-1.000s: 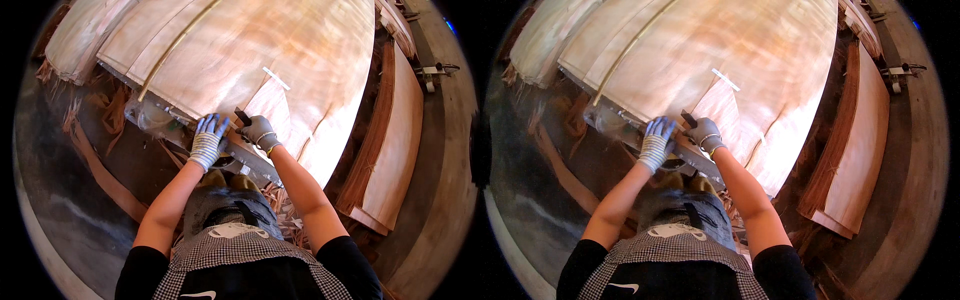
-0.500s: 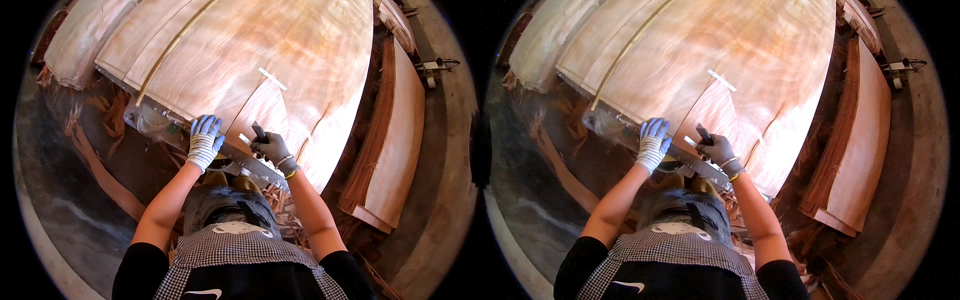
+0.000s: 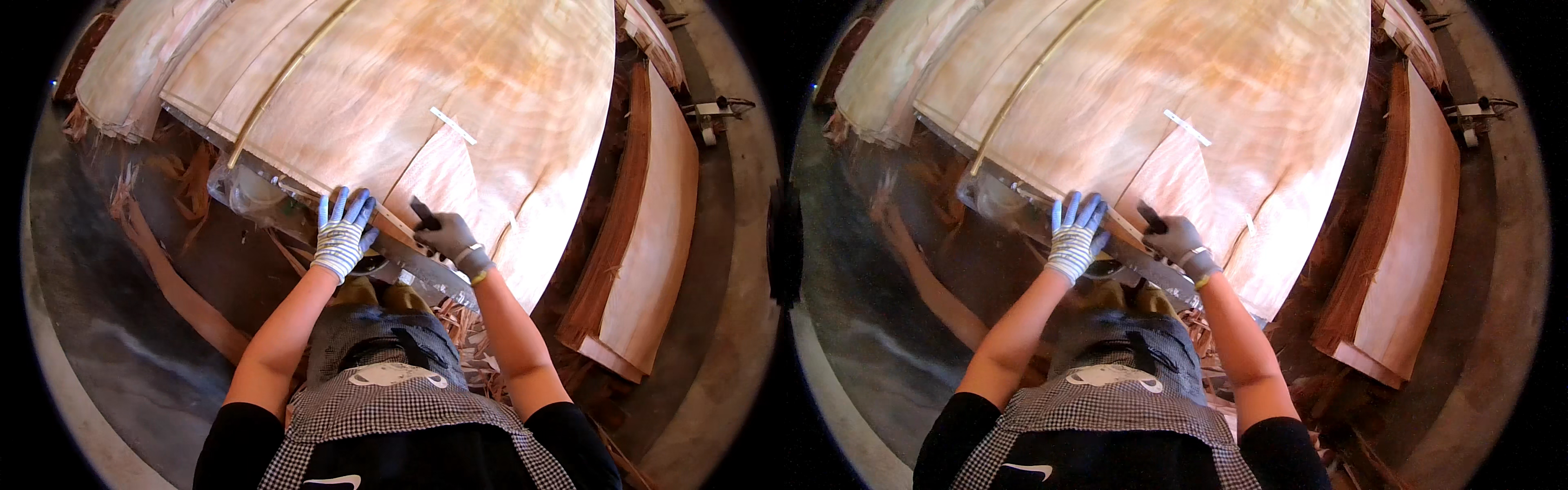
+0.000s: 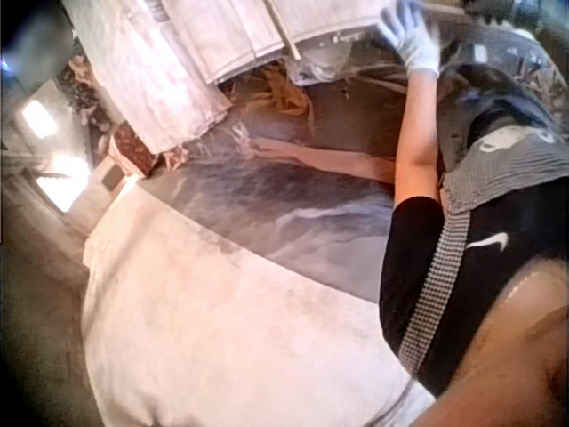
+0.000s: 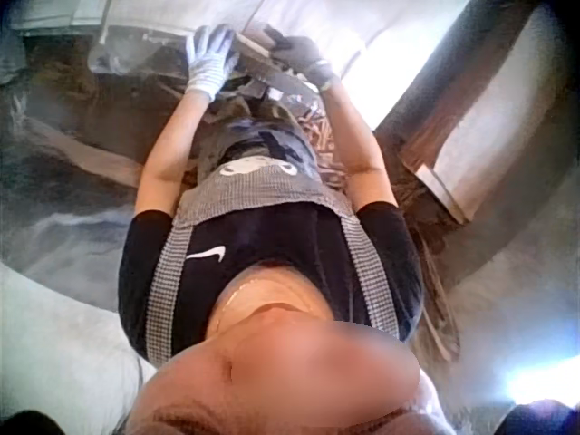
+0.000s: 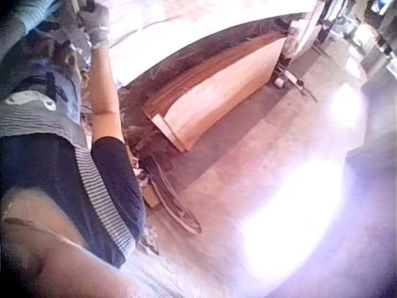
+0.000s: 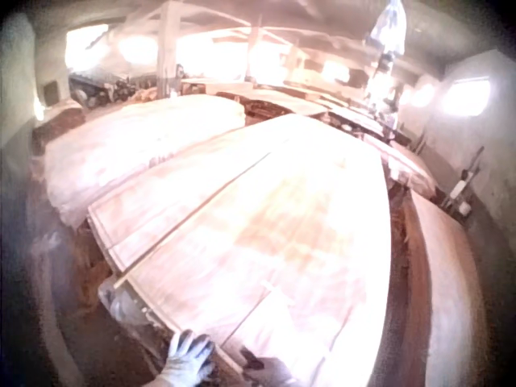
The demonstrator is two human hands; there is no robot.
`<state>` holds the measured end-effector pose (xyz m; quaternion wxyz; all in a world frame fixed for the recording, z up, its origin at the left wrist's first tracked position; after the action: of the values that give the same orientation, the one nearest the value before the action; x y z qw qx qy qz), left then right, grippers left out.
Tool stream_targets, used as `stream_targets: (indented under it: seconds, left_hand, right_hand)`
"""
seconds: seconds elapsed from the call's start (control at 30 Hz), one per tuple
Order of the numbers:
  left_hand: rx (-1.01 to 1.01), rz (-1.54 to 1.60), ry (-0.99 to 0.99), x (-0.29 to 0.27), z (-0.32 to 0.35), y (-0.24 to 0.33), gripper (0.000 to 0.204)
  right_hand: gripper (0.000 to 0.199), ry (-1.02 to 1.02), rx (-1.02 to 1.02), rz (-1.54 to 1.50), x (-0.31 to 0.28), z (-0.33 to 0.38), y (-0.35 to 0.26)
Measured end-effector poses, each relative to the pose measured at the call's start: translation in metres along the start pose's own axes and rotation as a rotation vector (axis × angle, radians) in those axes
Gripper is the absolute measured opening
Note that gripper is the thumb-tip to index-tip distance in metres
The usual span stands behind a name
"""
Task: The person handles large wood veneer sheets by lifting them from stacks, placing them on a work surface, and applying white tape strips to repair cracks.
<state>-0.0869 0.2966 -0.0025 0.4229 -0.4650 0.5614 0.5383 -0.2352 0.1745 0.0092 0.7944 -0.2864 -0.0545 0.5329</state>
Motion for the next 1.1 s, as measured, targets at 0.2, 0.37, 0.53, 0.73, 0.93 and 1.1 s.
stream_targets:
  seconds: [0.2,0.37,0.53,0.73,0.93,1.1]
  left_hand:
    - [-0.002,0.019,0.006,0.003,0.001,0.001,0.065]
    - [-0.004,0.027,0.014,0.002,0.001,0.004,0.068]
    - [0.004,-0.013,-0.004,0.004,-0.002,0.006,0.067]
    - [-0.03,-0.027,-0.043,0.004,-0.004,0.011,0.069]
    - [-0.029,-0.053,-0.022,0.005,-0.005,0.017,0.072]
    - [-0.04,-0.073,-0.054,0.006,-0.005,0.018,0.074]
  right_hand:
    - [0.021,-0.013,0.073,-0.157,-0.042,0.034,0.068]
    - [0.028,0.006,0.098,-0.321,-0.045,0.054,0.078]
    - [0.026,-0.141,0.078,-0.155,-0.02,0.047,0.094]
    - [0.027,0.108,-0.001,0.077,-0.051,0.038,0.078]
    - [0.02,0.051,0.097,-0.134,-0.059,0.047,0.085]
    - [0.019,0.089,0.131,-0.2,-0.061,0.062,0.12]
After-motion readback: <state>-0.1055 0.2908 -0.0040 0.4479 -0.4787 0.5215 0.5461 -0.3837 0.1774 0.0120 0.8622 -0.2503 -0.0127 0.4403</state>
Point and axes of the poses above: each hand's wrist, its own z-axis away from the middle knuckle, its own x-axis out of the palm, y = z × x, the point moved 7 cm from there along -z, towards the middle knuckle, and after that the axes turned 15 degrees about x, right-handed, at the moved point
